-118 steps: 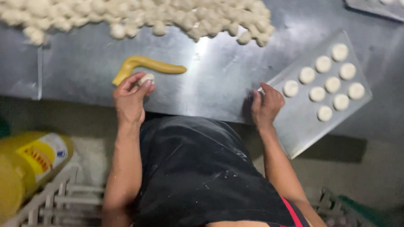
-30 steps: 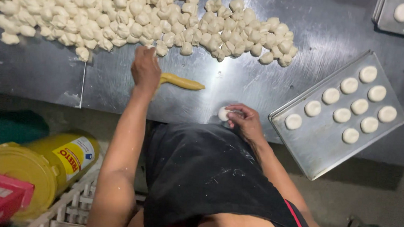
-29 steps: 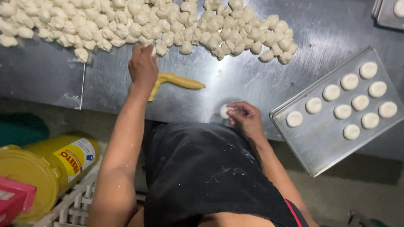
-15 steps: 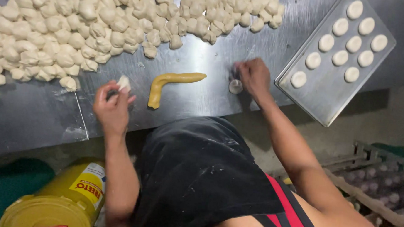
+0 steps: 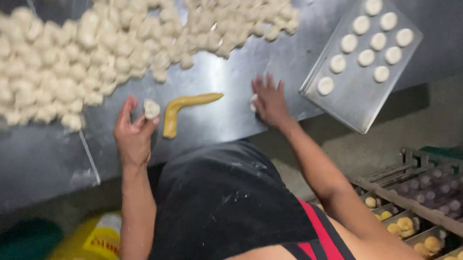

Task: Apply glaze coating, separate dough pieces, mold into shapes, and line up prepared items onto baking sheets.

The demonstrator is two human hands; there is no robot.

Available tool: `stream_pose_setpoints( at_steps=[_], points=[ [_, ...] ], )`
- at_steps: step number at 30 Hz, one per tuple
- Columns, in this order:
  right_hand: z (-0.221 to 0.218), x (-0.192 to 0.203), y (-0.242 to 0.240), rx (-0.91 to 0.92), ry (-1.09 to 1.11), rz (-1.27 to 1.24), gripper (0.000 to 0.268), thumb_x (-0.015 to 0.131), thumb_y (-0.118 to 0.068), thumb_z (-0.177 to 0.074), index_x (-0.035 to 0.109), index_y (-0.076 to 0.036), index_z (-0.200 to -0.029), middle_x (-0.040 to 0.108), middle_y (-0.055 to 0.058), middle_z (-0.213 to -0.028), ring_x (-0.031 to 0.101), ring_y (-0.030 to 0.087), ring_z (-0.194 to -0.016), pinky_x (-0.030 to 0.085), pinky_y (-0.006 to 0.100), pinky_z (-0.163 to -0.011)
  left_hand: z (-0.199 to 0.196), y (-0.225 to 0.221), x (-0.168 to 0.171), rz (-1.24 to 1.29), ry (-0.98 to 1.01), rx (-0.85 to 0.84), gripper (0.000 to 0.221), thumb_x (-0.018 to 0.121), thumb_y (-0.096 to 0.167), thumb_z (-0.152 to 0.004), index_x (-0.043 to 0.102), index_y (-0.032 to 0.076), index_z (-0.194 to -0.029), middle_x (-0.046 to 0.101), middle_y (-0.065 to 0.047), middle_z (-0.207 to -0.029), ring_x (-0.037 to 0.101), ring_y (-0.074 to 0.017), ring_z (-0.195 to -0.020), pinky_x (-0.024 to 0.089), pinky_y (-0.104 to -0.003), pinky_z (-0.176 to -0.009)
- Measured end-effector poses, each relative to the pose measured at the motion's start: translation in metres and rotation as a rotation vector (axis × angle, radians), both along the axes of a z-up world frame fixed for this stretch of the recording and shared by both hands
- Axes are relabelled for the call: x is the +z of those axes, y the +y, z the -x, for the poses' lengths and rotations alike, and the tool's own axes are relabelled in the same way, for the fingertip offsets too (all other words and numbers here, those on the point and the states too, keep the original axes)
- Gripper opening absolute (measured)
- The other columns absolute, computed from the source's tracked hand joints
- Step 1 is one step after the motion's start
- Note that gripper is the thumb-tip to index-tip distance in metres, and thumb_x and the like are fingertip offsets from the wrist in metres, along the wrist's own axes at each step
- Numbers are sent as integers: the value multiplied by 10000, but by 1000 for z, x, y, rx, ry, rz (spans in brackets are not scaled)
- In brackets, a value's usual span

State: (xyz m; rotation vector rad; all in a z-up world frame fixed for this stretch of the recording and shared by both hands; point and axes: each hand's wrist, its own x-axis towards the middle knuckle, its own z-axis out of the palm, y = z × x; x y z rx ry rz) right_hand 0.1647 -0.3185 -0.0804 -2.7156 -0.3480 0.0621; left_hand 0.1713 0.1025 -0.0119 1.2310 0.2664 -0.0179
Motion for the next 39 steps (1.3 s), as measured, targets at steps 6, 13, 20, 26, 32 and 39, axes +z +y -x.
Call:
stream_pose_setpoints(
  at_steps=[6,13,20,26,32,39],
  points=[
    [76,12,-43,-486,237,-740,346,683,-86,-953,703,-101,-1298,719,69,-1309,669,254,-1228,533,419,-1070,-8,-44,-31,237,144,-169,419,699,-198,-847,558,-58,-1215,708,-170,-1213,711,-265,-1154,615,-364,-1021],
    [46,36,-204,-1071,-217,-415,295,691,-99,-1014,690,-7,-1294,759,165,-1199,745,251,-1097,561,349,-978,-19,-139,12,227,264,-204,424,706,-134,-835,547,40,-1187,705,-159,-1067,737,-296,-930,647,-414,-797],
    [37,-5,-258,-547,-224,338,521,659,-302,-999,586,-23,-1433,574,209,-1477,493,404,-1395,192,667,-1100,-4,-181,-14,240,131,-184,392,736,-151,-890,607,-51,-1246,715,-152,-1127,729,-250,-1019,645,-390,-896],
    [-8,57,-211,-480,-246,52,267,698,-241,-965,729,-74,-1172,720,134,-1184,641,345,-1153,307,580,-1057,34,-188,-2,282,221,70,328,703,-43,-922,641,16,-1238,734,-143,-1056,742,-285,-914,634,-389,-745],
    [-60,26,-57,163,-377,-358,255,813,-124,-895,702,-78,-1119,713,72,-1055,640,289,-939,426,445,-917,81,-164,-15,304,182,315,326,691,-64,-967,616,-55,-1284,729,-133,-1101,744,-273,-986,665,-395,-859],
    [-65,33,72,542,-329,-520,383,842,-144,-810,684,-62,-1150,727,49,-1175,617,243,-966,411,428,-867,136,-148,22,167,256,540,435,702,-97,-888,601,-58,-1310,722,-161,-1086,750,-286,-968,655,-379,-819]
  ],
)
